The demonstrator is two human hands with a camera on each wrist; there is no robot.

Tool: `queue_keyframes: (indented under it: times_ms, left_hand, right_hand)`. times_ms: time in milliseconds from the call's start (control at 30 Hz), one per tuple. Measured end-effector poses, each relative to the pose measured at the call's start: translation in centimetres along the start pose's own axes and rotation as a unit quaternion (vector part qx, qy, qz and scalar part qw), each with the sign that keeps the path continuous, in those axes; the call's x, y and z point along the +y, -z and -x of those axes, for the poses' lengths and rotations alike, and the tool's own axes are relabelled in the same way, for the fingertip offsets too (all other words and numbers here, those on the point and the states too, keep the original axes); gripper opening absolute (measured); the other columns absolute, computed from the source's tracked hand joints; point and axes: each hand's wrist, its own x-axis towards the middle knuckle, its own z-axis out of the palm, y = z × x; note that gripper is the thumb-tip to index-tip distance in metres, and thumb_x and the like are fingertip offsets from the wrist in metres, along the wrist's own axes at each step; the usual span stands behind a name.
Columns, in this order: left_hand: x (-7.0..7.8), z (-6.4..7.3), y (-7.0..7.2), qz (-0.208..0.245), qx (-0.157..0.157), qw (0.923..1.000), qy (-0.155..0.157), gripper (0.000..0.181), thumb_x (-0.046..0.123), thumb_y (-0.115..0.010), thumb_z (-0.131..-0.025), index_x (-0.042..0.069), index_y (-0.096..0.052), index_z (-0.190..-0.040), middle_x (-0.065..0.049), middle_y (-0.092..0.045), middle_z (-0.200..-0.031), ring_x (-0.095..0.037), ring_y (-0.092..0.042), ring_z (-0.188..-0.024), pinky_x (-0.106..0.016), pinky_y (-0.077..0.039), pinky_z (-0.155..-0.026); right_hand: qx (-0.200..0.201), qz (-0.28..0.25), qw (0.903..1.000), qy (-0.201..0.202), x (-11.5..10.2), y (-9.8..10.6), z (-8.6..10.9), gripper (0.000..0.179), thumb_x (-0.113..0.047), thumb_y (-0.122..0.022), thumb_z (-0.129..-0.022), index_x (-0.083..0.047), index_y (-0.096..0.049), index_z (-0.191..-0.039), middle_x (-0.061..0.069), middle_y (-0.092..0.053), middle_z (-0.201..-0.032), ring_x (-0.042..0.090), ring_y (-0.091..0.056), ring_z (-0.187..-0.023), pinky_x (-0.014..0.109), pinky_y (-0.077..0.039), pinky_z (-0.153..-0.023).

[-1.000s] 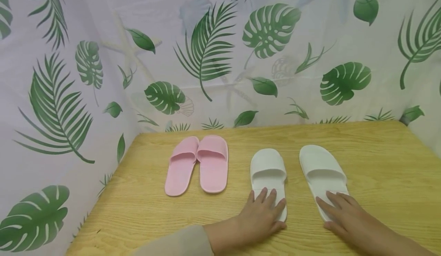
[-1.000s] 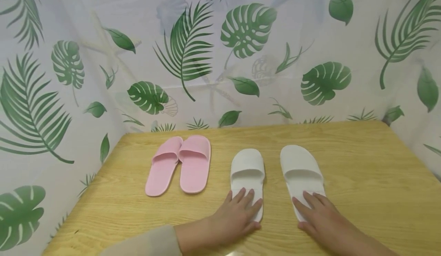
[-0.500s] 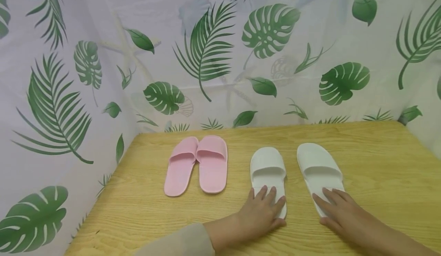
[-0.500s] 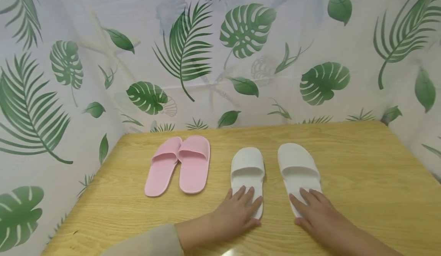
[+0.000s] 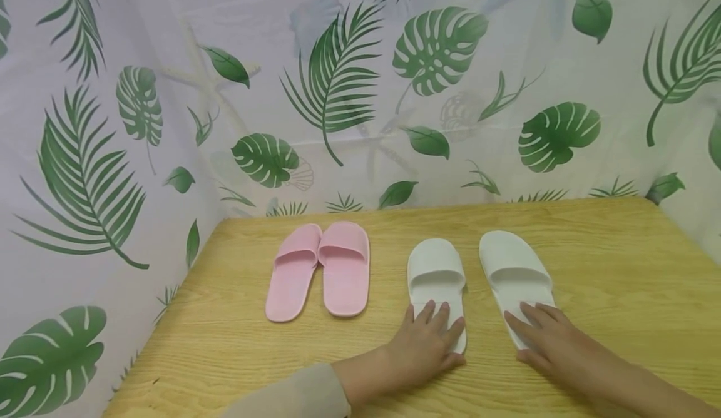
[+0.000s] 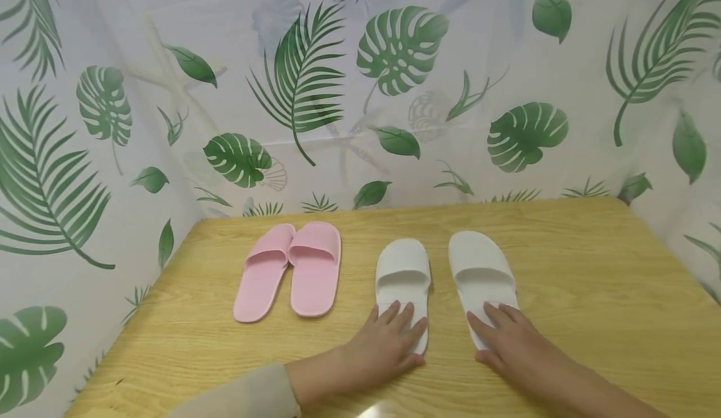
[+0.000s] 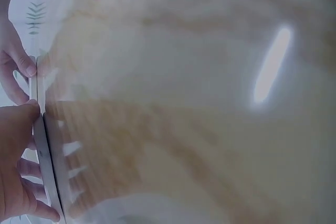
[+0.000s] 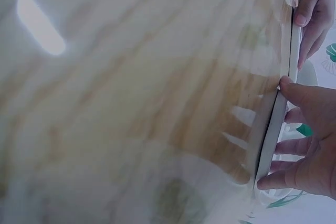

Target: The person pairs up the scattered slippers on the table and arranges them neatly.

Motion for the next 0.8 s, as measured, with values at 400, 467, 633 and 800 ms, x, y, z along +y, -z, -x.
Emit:
queue_keyframes:
  times_ms: [400, 467, 633, 800]
  left_hand:
    - [-0.4, -0.5, 0.1, -0.001, 0.002, 1.0000, -0.003, 0.058, 0.056, -0.038, -0.095, 0.022, -0.044, -0.141, -0.010, -0.047, -0.140, -0.030, -0.048, -0.126, -0.048, -0.046, -0.094]
    - [-0.5, -0.6, 0.2, -0.001, 0.001, 1.0000, -0.003, 0.058, 0.056, -0.038, -0.095, 0.022, -0.045, -0.141, -0.010, -0.047, -0.140, -0.030, -0.049, -0.126, -0.048, -0.046, -0.094]
    - [-0.6, -0.9, 0.3, 0.008, -0.004, 1.0000, -0.001, 0.058, 0.056, -0.038, -0.095, 0.022, -0.044, -0.142, -0.010, -0.047, -0.140, -0.030, -0.048, -0.126, -0.048, -0.045, -0.095]
    - [-0.7, -1.2, -0.1, 0.019, -0.003, 0.9998, -0.002, 0.058, 0.056, -0.038, -0.095, 0.022, -0.044, -0.142, -0.011, -0.046, -0.141, -0.031, -0.047, -0.127, -0.049, -0.045, -0.095]
  right_hand:
    - [0.006, -0.004, 0.9999, 0.008, 0.2, 0.1, -0.5, 0.053, -0.033, -0.068, -0.086, -0.005, -0.057, -0.129, 0.027, -0.053, -0.129, 0.046, -0.049, -0.115, 0.057, -0.047, -0.085]
    - [0.007, -0.004, 0.9999, 0.009, 0.1, 0.1, -0.6, 0.053, -0.033, -0.068, -0.085, -0.005, -0.057, -0.129, 0.027, -0.053, -0.129, 0.047, -0.049, -0.115, 0.057, -0.047, -0.085]
    - [0.009, -0.006, 0.9999, 0.010, 0.1, 0.3, -0.9, 0.053, -0.034, -0.068, -0.085, -0.004, -0.058, -0.128, 0.028, -0.053, -0.128, 0.047, -0.049, -0.114, 0.057, -0.048, -0.084]
    - [0.010, -0.011, 0.9998, 0.015, 0.1, 0.4, -1.2, 0.053, -0.033, -0.068, -0.085, -0.003, -0.058, -0.127, 0.029, -0.053, -0.128, 0.048, -0.050, -0.113, 0.056, -0.049, -0.083]
